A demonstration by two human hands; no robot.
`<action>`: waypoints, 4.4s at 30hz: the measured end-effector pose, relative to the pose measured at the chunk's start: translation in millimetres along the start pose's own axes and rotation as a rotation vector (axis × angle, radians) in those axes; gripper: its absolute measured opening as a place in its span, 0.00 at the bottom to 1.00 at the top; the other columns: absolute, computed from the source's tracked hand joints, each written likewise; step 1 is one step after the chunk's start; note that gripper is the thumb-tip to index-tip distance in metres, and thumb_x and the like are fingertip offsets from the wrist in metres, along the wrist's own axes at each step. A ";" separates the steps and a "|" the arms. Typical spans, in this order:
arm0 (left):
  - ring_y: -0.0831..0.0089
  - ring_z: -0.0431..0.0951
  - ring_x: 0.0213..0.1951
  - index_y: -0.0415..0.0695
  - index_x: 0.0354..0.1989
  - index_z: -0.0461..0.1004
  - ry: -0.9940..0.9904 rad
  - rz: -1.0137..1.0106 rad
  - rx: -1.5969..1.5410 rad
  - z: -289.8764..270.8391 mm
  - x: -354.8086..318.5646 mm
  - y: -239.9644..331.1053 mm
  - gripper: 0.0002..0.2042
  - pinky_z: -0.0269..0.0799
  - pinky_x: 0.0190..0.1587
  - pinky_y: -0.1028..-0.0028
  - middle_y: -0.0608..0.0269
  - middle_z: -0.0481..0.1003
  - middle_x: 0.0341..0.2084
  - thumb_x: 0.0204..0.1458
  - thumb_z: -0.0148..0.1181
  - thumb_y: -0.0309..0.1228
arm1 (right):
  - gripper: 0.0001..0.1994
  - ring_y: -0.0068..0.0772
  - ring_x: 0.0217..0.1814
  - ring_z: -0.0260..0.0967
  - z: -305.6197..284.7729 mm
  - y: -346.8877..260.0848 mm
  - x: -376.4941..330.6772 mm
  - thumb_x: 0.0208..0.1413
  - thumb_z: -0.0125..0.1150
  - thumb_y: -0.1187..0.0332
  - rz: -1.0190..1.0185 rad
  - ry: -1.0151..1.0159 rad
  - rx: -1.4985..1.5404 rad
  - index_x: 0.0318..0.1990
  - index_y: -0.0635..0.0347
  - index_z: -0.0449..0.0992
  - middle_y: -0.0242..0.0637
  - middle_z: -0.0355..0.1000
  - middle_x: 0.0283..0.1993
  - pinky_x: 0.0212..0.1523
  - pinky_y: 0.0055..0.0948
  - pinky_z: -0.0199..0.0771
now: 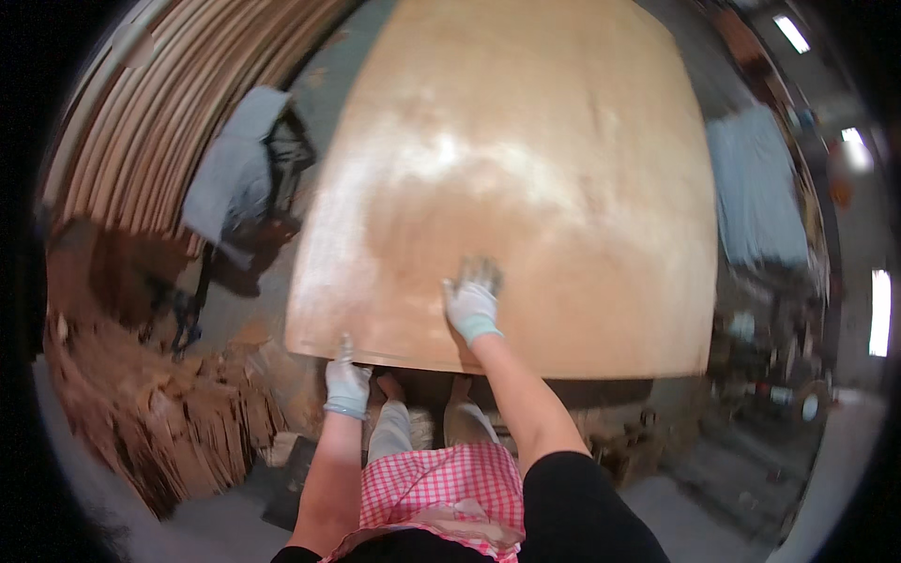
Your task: The person sits on the floor and repeatedly lifts, aligns, and stacks large thin wood veneer sheets. They smooth the sheets with gloved hands and coordinate with a coworker to move and stack the veneers into a pile.
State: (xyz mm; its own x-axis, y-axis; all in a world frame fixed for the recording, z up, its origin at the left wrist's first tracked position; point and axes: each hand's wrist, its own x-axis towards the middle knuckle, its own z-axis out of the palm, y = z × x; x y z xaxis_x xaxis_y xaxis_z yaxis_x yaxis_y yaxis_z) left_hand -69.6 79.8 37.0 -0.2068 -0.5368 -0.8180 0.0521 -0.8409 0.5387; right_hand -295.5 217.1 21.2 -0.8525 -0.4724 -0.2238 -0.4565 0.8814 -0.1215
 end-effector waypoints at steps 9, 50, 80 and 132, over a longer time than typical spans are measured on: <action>0.75 0.81 0.41 0.31 0.45 0.79 -0.044 0.127 0.707 24.8 -43.7 12.8 0.17 0.76 0.38 0.72 0.57 0.81 0.40 0.56 0.71 0.35 | 0.22 0.55 0.61 0.70 -58.0 54.0 -189.0 0.64 0.56 0.64 -0.296 0.097 0.633 0.64 0.58 0.70 0.49 0.72 0.61 0.65 0.48 0.68; 0.60 0.68 0.64 0.32 0.67 0.64 0.152 0.119 0.452 61.7 -135.9 93.2 0.42 0.58 0.69 0.65 0.46 0.69 0.65 0.53 0.70 0.52 | 0.28 0.41 0.68 0.67 -67.3 679.4 -245.8 0.66 0.60 0.54 0.780 0.835 2.432 0.67 0.61 0.67 0.39 0.70 0.67 0.73 0.42 0.62; 0.55 0.74 0.60 0.37 0.61 0.70 -0.431 0.290 -0.026 56.6 -87.9 48.0 0.26 0.71 0.64 0.52 0.53 0.73 0.59 0.65 0.55 0.47 | 0.18 0.31 0.56 0.75 -198.5 373.4 -274.8 0.68 0.57 0.67 0.457 0.145 1.464 0.58 0.70 0.74 0.40 0.76 0.58 0.54 0.31 0.76; 0.51 0.62 0.69 0.41 0.67 0.64 -0.888 1.113 2.057 232.3 -234.1 -258.2 0.36 0.58 0.68 0.51 0.45 0.64 0.67 0.51 0.67 0.44 | 0.33 0.46 0.56 0.76 -155.7 478.1 -156.9 0.59 0.69 0.53 0.599 0.071 1.089 0.62 0.73 0.70 0.58 0.75 0.58 0.59 0.39 0.74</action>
State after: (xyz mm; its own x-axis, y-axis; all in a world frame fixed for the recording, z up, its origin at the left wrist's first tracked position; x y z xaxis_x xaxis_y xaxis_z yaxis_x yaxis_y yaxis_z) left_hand -261.6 438.6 136.3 -0.9508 0.0552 -0.3049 -0.0680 0.9229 0.3791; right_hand -419.7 712.9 148.8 -0.8811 0.0341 -0.4717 0.4279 0.4824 -0.7644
